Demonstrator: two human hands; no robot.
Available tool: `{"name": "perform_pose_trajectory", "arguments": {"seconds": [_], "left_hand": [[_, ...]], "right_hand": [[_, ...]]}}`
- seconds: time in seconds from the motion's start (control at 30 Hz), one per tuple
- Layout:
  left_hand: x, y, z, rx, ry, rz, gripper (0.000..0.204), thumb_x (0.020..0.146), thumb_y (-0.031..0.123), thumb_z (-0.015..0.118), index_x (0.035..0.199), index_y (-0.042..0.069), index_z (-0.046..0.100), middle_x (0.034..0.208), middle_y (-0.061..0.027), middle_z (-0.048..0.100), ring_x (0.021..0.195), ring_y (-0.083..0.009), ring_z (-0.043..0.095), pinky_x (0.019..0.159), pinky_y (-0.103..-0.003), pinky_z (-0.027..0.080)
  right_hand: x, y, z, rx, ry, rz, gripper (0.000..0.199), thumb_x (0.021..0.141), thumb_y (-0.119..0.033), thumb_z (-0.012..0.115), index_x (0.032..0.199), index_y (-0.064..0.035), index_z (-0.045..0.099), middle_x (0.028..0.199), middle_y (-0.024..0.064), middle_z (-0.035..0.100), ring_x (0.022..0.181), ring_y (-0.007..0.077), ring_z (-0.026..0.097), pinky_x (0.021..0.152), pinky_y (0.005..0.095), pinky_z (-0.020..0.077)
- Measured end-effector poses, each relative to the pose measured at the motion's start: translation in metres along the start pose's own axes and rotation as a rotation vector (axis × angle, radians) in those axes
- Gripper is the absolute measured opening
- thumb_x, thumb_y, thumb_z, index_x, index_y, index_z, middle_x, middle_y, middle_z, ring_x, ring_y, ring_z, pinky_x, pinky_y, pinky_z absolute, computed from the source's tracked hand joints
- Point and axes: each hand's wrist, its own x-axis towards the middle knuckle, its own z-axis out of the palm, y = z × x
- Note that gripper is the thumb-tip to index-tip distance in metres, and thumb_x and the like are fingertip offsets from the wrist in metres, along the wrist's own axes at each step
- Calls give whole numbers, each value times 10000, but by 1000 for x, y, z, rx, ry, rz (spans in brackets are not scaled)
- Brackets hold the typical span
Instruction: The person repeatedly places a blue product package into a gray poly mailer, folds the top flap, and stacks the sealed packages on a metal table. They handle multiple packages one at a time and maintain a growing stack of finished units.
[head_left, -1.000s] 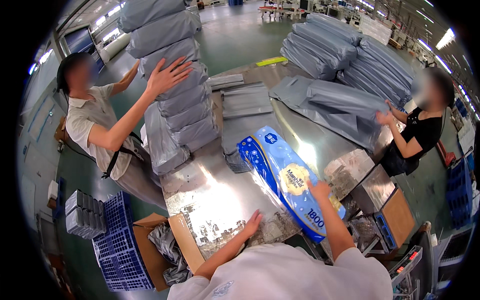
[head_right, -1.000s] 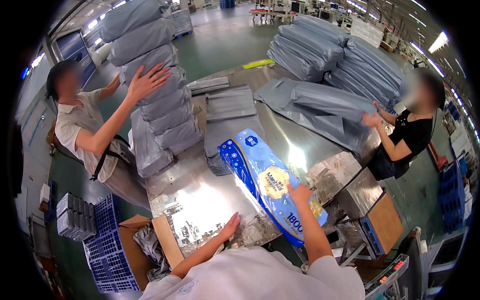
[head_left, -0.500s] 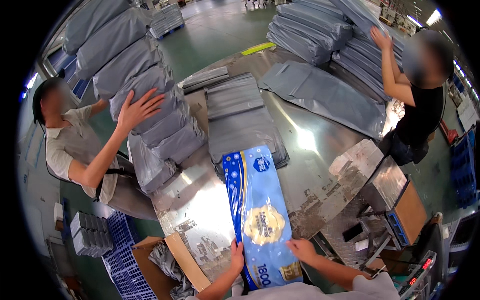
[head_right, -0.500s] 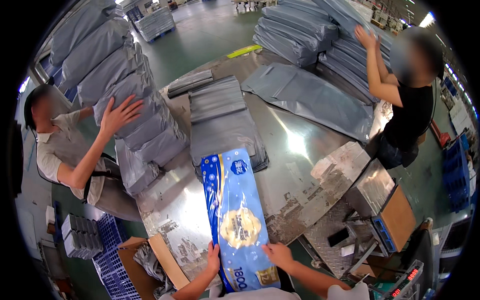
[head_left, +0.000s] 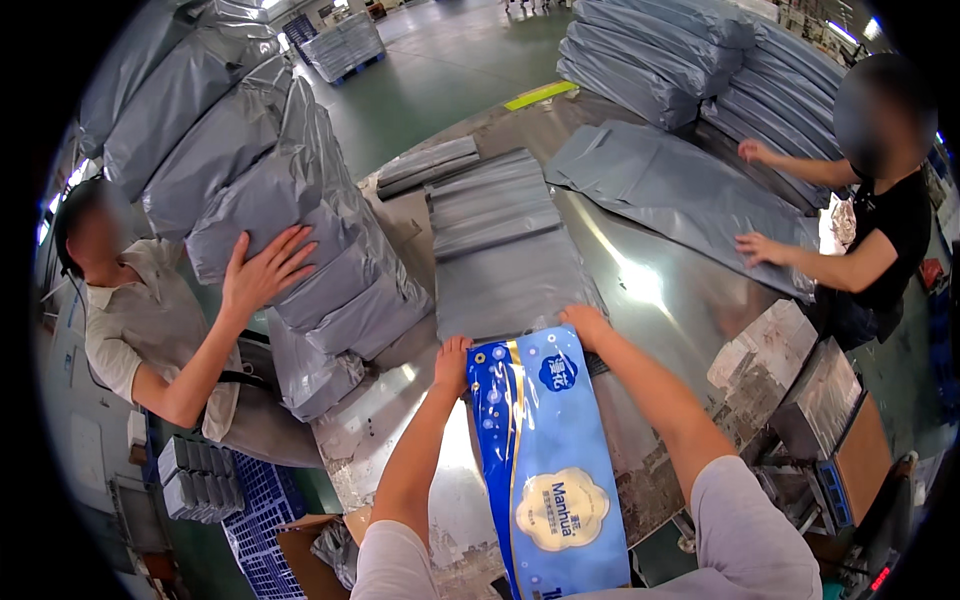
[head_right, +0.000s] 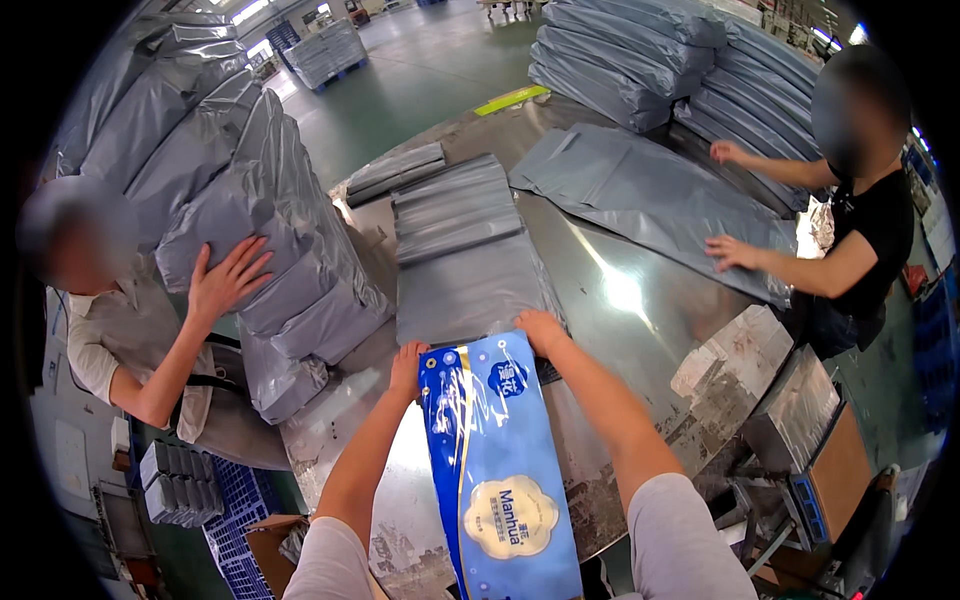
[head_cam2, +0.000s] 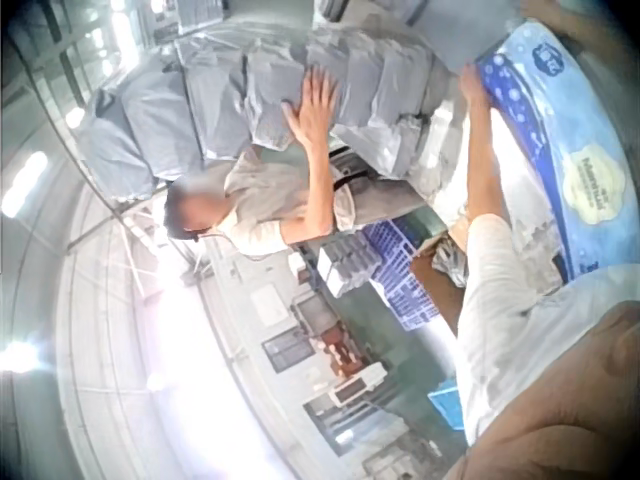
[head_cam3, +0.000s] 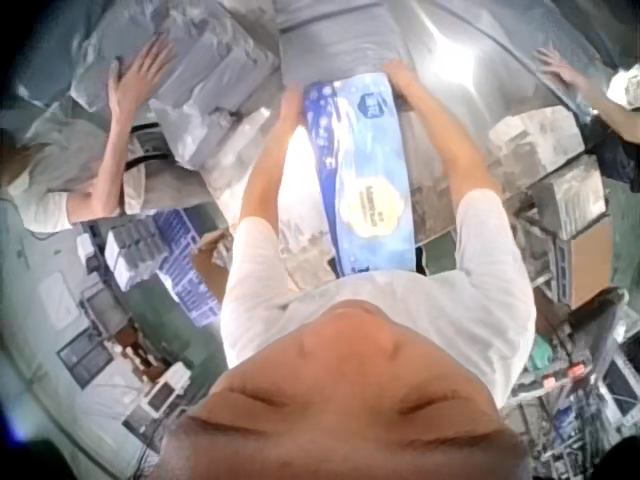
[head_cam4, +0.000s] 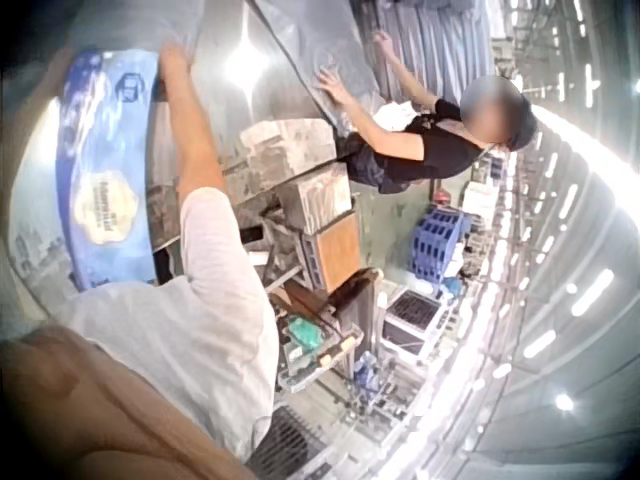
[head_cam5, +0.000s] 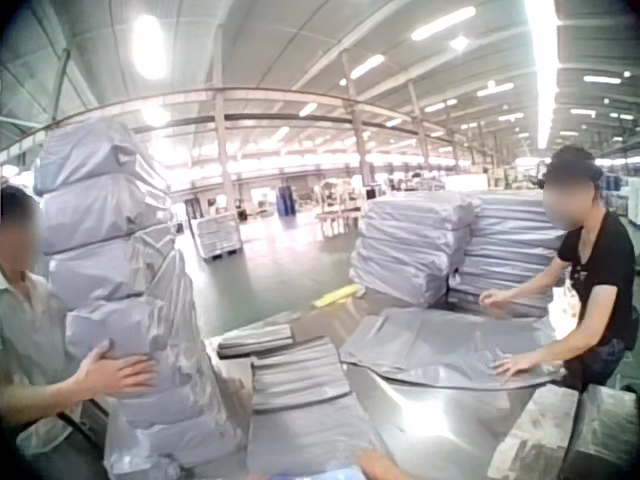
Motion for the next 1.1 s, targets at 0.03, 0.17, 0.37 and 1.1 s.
{"name": "perform_pose_trajectory", "arguments": {"seconds": [0.03,0.17,0.37,1.1], "left_hand": [[5,-8,12,60,-32,-13,316,676,107,516,989,104,470,975,-87,475,1001,-243,440,818,-338,368],[23,-34,33,200,11,-25,234,699,163,509,920,105,460,833,-85,489,829,-247,502,699,-332,403],[1,13,-18,-445,274,-455,256,690,-10,503,911,62,396,781,-142,527,710,-356,528,603,-414,415],[-123,52,-22,-20,-624,-298,236,722,263,487,837,138,649,871,-112,632,823,-273,608,658,-387,477]], "right_hand": [[7,-1,1,21,-18,2,198,734,-191,496,872,-60,549,893,138,571,847,298,546,712,376,444],[7,-8,-8,281,146,207,129,736,-139,510,815,-41,539,813,147,584,743,303,570,636,387,451],[-46,-42,-48,766,609,312,41,738,-35,510,779,-26,512,835,121,572,721,301,555,612,369,442],[-150,-75,1,-111,-241,253,190,728,-177,474,686,-120,649,719,94,632,726,244,609,633,397,432]]}}
